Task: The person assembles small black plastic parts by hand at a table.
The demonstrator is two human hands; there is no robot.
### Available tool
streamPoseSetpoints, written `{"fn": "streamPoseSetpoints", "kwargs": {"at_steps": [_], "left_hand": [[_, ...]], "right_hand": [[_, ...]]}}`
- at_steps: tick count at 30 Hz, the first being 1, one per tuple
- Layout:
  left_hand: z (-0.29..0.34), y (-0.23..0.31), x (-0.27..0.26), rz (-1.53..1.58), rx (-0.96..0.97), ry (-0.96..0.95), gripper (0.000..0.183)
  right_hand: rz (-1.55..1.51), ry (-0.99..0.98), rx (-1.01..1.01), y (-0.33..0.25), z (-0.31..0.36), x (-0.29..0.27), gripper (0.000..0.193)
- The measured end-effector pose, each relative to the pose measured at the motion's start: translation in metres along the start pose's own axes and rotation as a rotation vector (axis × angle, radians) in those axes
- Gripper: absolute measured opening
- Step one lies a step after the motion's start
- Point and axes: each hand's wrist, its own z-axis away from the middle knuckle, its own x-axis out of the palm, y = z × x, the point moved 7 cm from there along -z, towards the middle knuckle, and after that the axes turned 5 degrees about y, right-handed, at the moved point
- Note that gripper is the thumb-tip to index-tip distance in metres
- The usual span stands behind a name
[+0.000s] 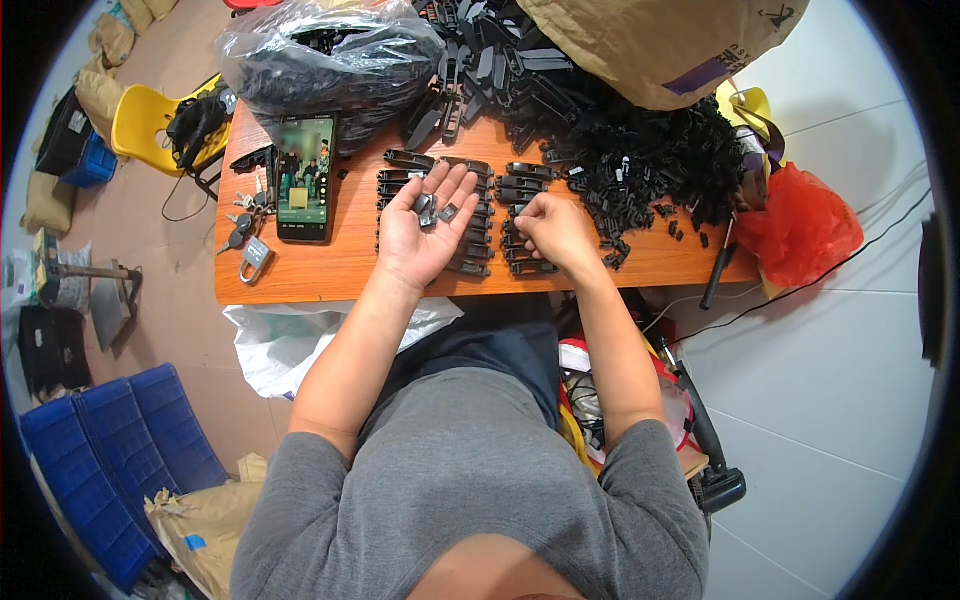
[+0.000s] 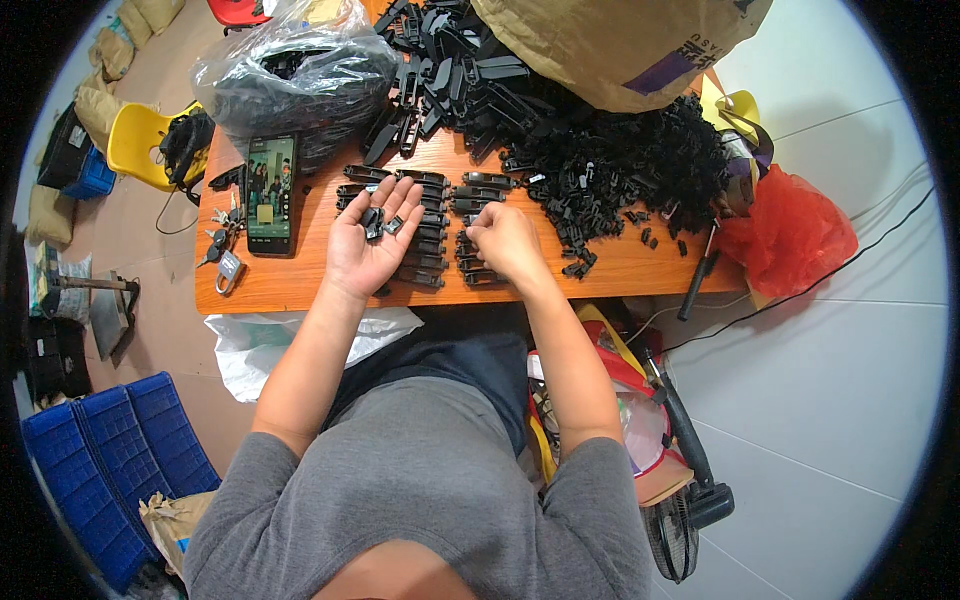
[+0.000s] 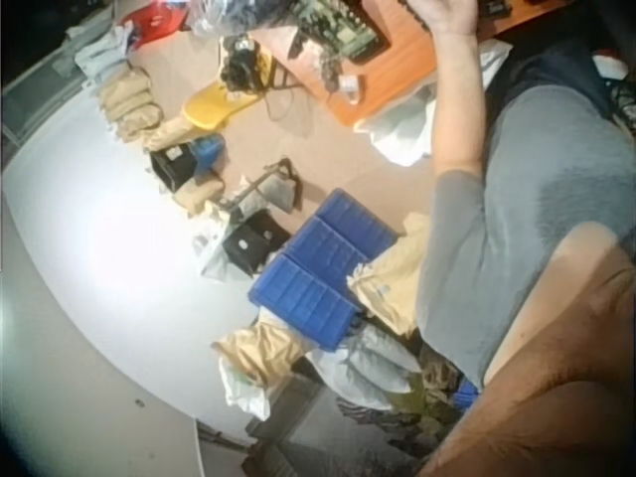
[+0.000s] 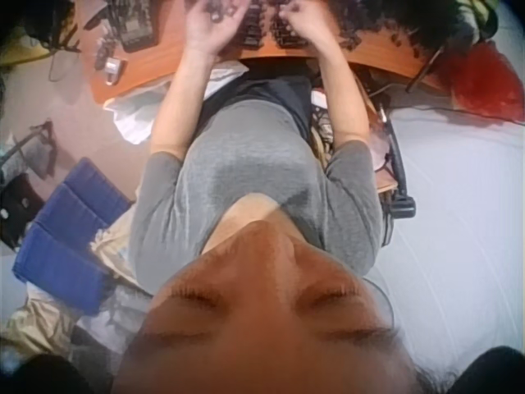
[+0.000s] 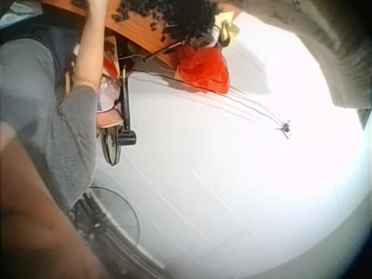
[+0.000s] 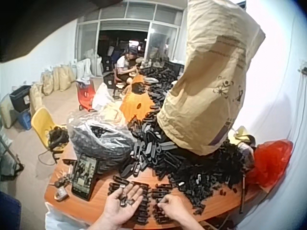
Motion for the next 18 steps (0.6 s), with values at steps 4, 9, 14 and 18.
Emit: {"fn": "streamPoseSetpoints", "kwargs": {"at_steps": [4,9,14,18], "left_hand": [[-0.001,-0.002,0.001,0.005,-0.014,-0.021,0.040],[0.003,-0.004,0.005,-0.012,-0.010,-0.004,0.041],[0.004,-0.012,0.009,-0.048,-0.021,-0.021,0.042],[0.006,-0.022,0.018,-0.041,0.001,-0.025,0.044]], "right_hand": [[0.158,0.065,-0.097,0.005,-0.009,0.002,0.014],[0.357,0.181,-0.236,-0.020,0.007,-0.005,0.018],[0.132,0.268,-0.560,-0.077,0.054,-0.002,0.022],[0.172,0.153,-0.679,-0.098,0.064,0.021,0.023]]}}
